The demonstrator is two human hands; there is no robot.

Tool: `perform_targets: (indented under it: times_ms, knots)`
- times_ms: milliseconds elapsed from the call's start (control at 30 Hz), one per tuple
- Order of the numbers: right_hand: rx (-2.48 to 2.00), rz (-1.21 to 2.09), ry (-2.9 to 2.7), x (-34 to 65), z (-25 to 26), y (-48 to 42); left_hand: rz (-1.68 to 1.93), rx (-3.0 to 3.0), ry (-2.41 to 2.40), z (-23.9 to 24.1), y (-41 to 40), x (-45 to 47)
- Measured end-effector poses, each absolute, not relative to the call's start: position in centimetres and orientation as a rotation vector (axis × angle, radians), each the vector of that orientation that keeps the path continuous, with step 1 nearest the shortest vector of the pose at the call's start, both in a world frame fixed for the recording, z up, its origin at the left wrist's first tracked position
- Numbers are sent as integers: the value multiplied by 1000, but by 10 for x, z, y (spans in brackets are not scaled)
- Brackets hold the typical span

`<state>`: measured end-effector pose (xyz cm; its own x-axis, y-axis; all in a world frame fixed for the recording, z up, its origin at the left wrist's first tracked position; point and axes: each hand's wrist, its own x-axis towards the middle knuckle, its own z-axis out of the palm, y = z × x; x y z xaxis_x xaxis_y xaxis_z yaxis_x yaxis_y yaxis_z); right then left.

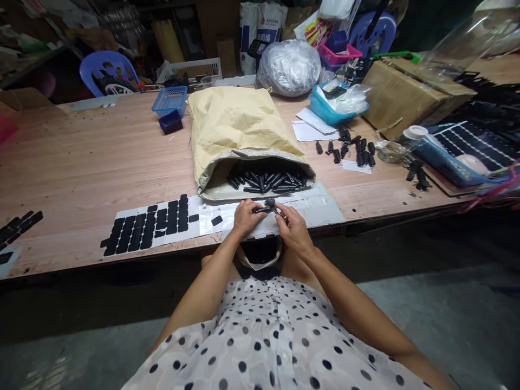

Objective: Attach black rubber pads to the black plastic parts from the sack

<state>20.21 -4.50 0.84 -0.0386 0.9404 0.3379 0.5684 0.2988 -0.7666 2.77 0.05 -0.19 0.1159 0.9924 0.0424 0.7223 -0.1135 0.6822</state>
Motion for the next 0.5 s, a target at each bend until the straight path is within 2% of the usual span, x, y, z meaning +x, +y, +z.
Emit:
perform_targets:
  times_ms: [500]
  knots:
    - [-1423,487,-1835,200,11,-44,726,1859,1670,-2,-2,32]
